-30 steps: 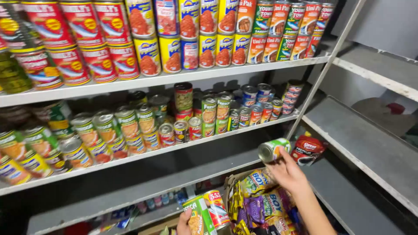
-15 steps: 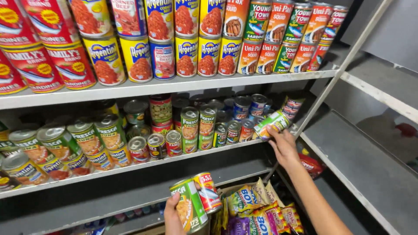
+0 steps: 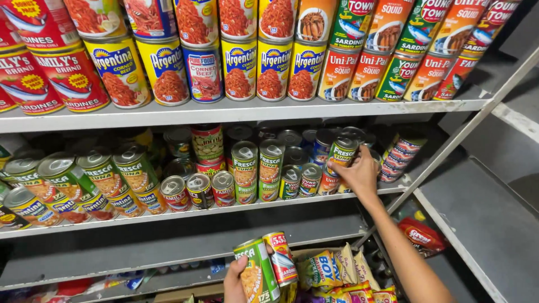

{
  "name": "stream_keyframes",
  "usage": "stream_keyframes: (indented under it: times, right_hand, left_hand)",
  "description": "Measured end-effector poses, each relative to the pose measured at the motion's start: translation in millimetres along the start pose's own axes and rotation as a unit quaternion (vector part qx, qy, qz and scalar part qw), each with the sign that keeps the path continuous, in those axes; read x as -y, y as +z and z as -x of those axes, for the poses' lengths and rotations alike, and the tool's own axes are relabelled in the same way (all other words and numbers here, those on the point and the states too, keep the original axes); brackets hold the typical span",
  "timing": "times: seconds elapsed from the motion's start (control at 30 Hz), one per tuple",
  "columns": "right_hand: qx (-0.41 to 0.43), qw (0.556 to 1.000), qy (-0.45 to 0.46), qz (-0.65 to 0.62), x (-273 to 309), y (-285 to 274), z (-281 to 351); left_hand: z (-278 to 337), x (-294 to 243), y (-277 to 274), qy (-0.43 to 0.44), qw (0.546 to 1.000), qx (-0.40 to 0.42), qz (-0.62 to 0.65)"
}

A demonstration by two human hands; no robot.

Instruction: Stocking and organizing various canned goods and snack items on grocery store shelves.

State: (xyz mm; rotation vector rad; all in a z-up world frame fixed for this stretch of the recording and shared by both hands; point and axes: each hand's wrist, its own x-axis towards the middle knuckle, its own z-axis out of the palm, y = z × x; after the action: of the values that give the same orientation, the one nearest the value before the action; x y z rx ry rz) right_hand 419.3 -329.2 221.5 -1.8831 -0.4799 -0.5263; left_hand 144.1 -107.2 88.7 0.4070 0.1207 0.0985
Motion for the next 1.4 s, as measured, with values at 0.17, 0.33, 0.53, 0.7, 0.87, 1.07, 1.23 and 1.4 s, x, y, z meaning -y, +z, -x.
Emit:
stream_keyframes:
  times: [0.17, 0.33, 0.53, 0.7, 0.87, 1.07, 1.23, 1.4]
  right_hand:
    - [-0.004, 1.000, -0.015, 0.006, 2, 2, 3]
    - [-0.012, 0.994, 0.025, 0.106, 8, 5, 7]
    - [-0.011, 0.999, -0.002, 0.051, -15, 7, 8]
    - [-0.020, 0.997, -0.015, 0.077, -14, 7, 16]
    - [-0.089, 0.986, -0.084, 0.116, 21, 10, 69]
    - [0.192, 0.981, 0.029, -0.001, 64, 28, 149]
    - [0.470, 0.849, 0.197, -0.137, 69, 29, 157]
    - [0.421, 0.832, 0.294, -0.210, 74, 23, 156]
  left_hand:
    - [-11, 3, -6, 0.017, 1.000, -0.008, 0.025]
    - [-9, 12, -22, 0.012, 0.997, 0.051, 0.049]
    - [-11, 12, -22, -0.024, 0.998, -0.002, 0.059]
    - [-8, 15, -19, -0.008, 0.999, -0.008, 0.043]
    - [1, 8, -1, -0.034, 0.998, -0.009, 0.045]
    - [15, 2, 27, -0.082, 0.993, 0.024, 0.083]
    - [14, 14, 7, -0.130, 0.984, 0.068, 0.097]
    - [24, 6, 34, -0.109, 0.989, 0.052, 0.081]
